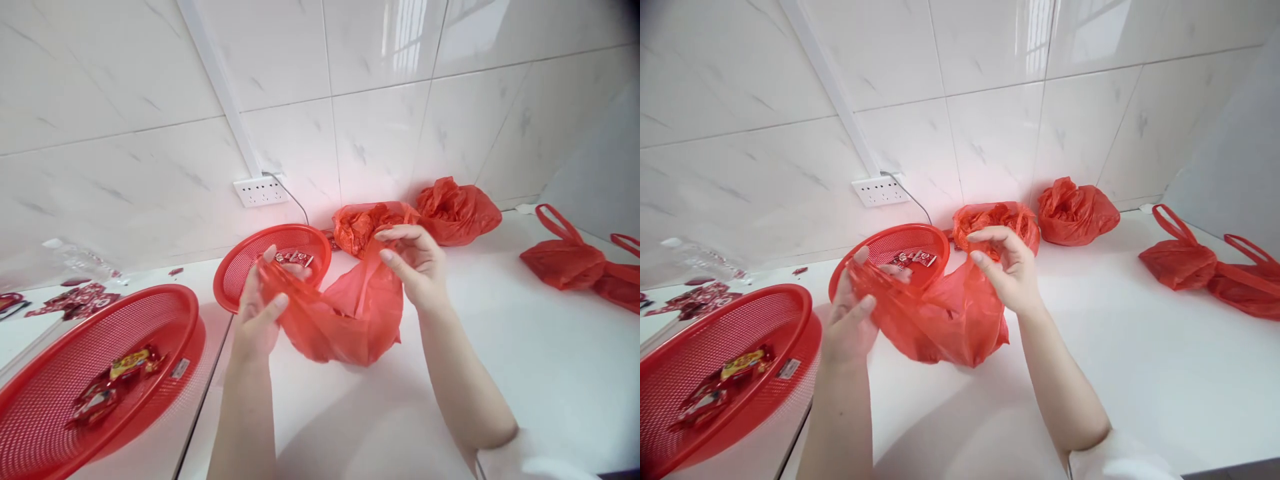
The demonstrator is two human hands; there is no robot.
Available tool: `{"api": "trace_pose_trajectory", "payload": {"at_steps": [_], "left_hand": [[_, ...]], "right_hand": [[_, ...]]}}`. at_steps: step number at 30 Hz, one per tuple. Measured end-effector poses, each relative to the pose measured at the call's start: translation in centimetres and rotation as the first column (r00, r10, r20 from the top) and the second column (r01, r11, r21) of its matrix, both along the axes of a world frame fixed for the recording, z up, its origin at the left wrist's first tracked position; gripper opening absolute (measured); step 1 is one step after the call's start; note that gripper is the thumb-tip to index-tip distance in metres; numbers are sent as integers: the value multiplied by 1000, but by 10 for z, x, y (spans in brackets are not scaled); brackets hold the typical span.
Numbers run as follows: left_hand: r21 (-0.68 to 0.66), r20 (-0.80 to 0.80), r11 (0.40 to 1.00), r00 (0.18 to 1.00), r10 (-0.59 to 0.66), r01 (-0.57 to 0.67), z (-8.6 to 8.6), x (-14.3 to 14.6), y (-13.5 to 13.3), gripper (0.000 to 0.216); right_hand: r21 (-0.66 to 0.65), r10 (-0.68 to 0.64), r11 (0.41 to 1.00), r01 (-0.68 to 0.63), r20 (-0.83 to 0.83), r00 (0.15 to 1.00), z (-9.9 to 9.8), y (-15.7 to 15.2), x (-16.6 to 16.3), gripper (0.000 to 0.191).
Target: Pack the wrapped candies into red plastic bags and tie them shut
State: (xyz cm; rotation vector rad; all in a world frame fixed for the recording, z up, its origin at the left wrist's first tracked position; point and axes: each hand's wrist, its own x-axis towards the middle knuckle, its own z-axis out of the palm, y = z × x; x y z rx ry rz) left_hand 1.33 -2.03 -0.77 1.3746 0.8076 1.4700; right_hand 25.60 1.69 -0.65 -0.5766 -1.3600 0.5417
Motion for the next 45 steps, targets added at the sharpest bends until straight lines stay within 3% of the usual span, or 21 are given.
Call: {"api": "trace_pose_trajectory", "payload": {"at_steps": [3,4,6,8,11,16,20,24,26,30,33,36,38,41,45], "left_hand": [[-226,-195,929,920,-339,294,-3,21,-10,65],[-292,-267,902,879,-395,317,-3,29,-13,60],[-312,-366,919,862,-351,241,-4,41,-16,30],[-325,-360,928,884,-297,180,-4,47,-14,16],[-415,-223,895,935,-274,163,-5,44,-8,33],[-455,-92,855,943,-321,247,-11,37,-5,46],[-455,1,837,940,-340,303,-14,40,-1,55],[-552,206,792,963,-172,260,-8,42,6,58],[-571,312,769,943,-120,287,-5,41,9,57],[-538,447,749,884,-135,386,-5,38,10,50],[-505,476,770,870,-128,390,-6,36,11,50],[-503,528,753,841,-122,425,-5,33,12,50],[-506,543,727,826,-149,464,-3,33,12,49],[-531,436,736,880,-188,421,-4,34,11,51],[-522,135,801,956,-261,292,-11,40,8,64]], "right_hand": [[-53,317,949,-312,181,931,0,-15,-17,10],[-79,411,911,-404,251,877,1,-20,-22,11],[-87,469,876,-474,382,796,3,-27,-28,16],[-26,370,914,-404,462,806,4,-28,-30,18],[-12,255,958,-288,500,828,3,-21,-27,27],[-173,420,906,-385,465,780,-7,-9,-29,42],[-229,448,893,-388,375,811,-13,-3,-31,36],[-245,306,939,-241,275,912,-15,6,-22,24],[-264,266,943,-204,227,937,-15,10,-16,20],[-241,286,937,-252,117,951,-12,8,-6,17],[-184,358,929,-322,217,908,-6,-1,-1,14],[-253,474,880,-401,453,755,0,-9,5,17],[-314,514,858,-407,522,681,3,-10,8,17],[-344,558,830,-440,515,651,5,-8,10,8],[-329,570,820,-469,390,723,2,-5,3,7]]}}
